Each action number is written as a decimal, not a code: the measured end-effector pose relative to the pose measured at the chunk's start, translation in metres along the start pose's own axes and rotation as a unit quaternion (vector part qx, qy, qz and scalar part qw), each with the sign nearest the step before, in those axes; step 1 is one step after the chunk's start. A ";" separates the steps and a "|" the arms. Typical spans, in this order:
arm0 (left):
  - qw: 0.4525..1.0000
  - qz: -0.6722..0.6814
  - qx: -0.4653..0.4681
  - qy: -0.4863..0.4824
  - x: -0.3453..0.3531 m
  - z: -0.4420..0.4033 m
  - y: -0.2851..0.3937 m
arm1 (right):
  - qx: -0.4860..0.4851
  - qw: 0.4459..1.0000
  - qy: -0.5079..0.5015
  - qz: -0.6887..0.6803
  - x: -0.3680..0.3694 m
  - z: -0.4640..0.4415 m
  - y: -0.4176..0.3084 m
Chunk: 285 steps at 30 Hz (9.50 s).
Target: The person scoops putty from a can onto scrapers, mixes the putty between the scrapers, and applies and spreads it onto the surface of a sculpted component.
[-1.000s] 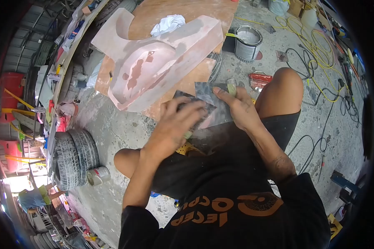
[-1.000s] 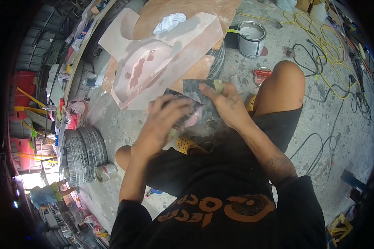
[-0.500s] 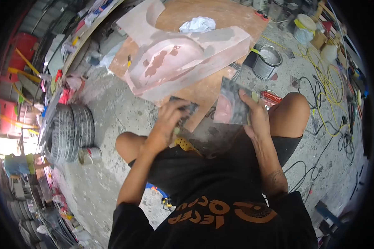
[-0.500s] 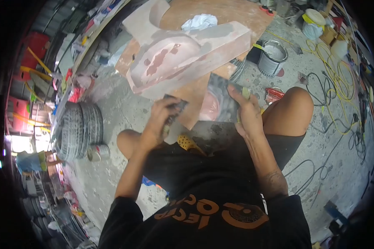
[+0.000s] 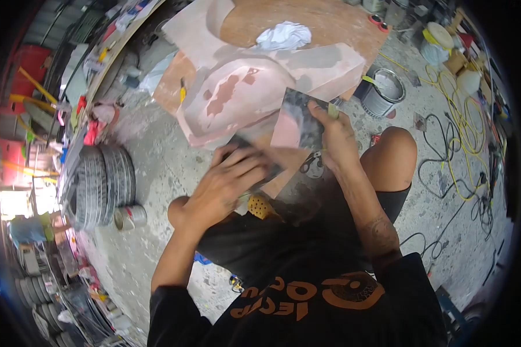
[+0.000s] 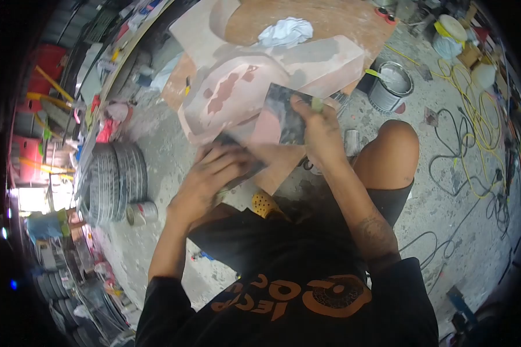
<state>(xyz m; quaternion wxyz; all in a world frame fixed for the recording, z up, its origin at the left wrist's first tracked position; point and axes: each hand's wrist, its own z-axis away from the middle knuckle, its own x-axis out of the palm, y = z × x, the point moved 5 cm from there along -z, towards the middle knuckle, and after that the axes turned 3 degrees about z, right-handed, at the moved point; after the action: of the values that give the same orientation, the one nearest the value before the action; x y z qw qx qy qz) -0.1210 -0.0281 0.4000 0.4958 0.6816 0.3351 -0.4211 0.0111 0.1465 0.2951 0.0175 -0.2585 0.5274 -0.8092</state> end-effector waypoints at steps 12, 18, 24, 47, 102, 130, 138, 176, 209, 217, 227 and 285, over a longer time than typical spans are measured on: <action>0.985 0.112 -0.026 0.132 0.021 0.011 -0.052 | 0.060 0.975 -0.109 -0.182 0.033 0.013 -0.012; 0.951 0.229 -0.118 0.172 -0.007 0.017 -0.061 | 0.062 0.987 -0.069 -0.132 0.031 0.007 -0.001; 0.902 0.337 -0.105 0.248 -0.034 0.007 -0.046 | 0.074 0.986 -0.048 -0.138 0.042 -0.003 0.009; 0.991 -0.021 -0.102 0.090 -0.044 0.012 -0.045 | 0.055 0.996 -0.028 -0.057 0.038 0.001 0.013; 0.959 -0.142 -0.243 0.031 0.101 -0.143 -0.287 | -0.056 0.984 0.011 -0.171 -0.041 -0.124 -0.106; 0.951 -0.151 -0.269 0.020 0.108 -0.143 -0.280 | -0.069 0.975 -0.009 -0.211 -0.037 -0.135 -0.100; 0.950 -0.147 -0.275 0.015 0.105 -0.143 -0.280 | -0.065 0.979 0.002 -0.194 -0.036 -0.135 -0.098; 0.884 -0.108 -0.454 0.032 0.118 -0.154 -0.291 | -0.055 0.980 0.048 -0.187 -0.043 -0.142 -0.085; 0.970 -0.056 -0.237 -0.011 0.133 -0.149 -0.278 | -0.033 0.978 0.019 -0.203 -0.040 -0.140 -0.085; 0.965 0.036 -0.261 0.007 0.085 -0.128 -0.274 | -0.040 0.980 0.003 -0.197 -0.033 -0.133 -0.099; 0.903 -0.045 -0.427 0.021 0.091 -0.146 -0.301 | -0.045 0.981 0.035 -0.186 -0.039 -0.141 -0.091; 0.986 0.019 -0.060 0.151 -0.023 -0.131 -0.122 | -0.059 0.971 -0.107 -0.207 0.016 -0.108 -0.090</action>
<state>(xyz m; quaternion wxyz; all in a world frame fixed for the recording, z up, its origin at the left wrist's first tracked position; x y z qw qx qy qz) -0.2057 0.1307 0.3929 0.4875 0.7125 0.4182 -0.2825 -0.0280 0.2732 0.3460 -0.1091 -0.4476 0.5044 -0.7303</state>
